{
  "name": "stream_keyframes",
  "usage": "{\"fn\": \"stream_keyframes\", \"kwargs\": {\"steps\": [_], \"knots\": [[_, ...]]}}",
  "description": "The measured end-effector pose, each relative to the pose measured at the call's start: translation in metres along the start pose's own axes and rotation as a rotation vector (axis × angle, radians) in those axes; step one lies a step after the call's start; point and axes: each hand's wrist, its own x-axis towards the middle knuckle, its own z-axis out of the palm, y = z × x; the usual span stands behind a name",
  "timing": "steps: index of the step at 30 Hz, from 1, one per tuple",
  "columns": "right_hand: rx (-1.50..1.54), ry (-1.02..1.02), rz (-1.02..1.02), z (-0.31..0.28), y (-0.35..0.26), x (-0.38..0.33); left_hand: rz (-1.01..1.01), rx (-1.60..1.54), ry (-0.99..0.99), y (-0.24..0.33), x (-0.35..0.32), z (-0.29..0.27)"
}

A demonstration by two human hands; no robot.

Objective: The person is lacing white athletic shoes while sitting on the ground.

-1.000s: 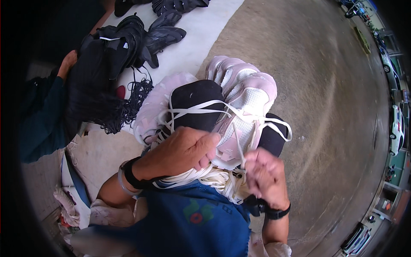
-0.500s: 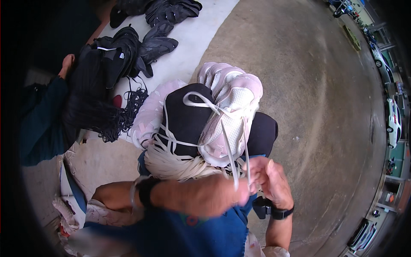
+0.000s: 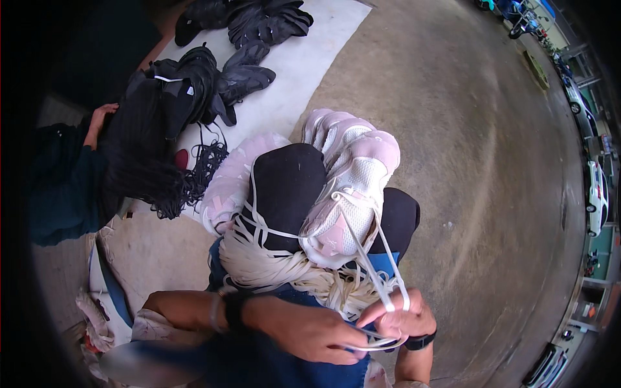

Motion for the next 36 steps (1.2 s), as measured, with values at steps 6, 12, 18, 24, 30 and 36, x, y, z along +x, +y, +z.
{"fn": "stream_keyframes", "kwargs": {"steps": [6,12,18,24,30,36], "knots": [[-0.168,-0.136,-0.36,0.016,-0.015,-0.007,-0.526,-0.283,0.523,-0.015,-0.037,-0.066],[-0.698,-0.333,-0.207,0.021,-0.027,0.009,-0.362,-1.053,0.72,-0.03,-0.003,-0.076],[-0.867,-0.308,0.09,0.026,-0.009,0.034,-0.358,-0.99,0.829,-0.034,0.004,-0.069],[-0.901,-0.333,0.028,0.038,-0.006,0.035,-0.447,-1.026,0.921,-0.007,0.025,-0.06],[-1.141,0.066,-0.061,0.018,-0.027,0.029,-0.44,-0.786,0.864,-0.024,-0.004,-0.057],[-1.455,0.912,-0.291,-0.008,-0.026,0.087,-0.452,0.663,0.993,-0.002,-0.015,-0.054]]}}
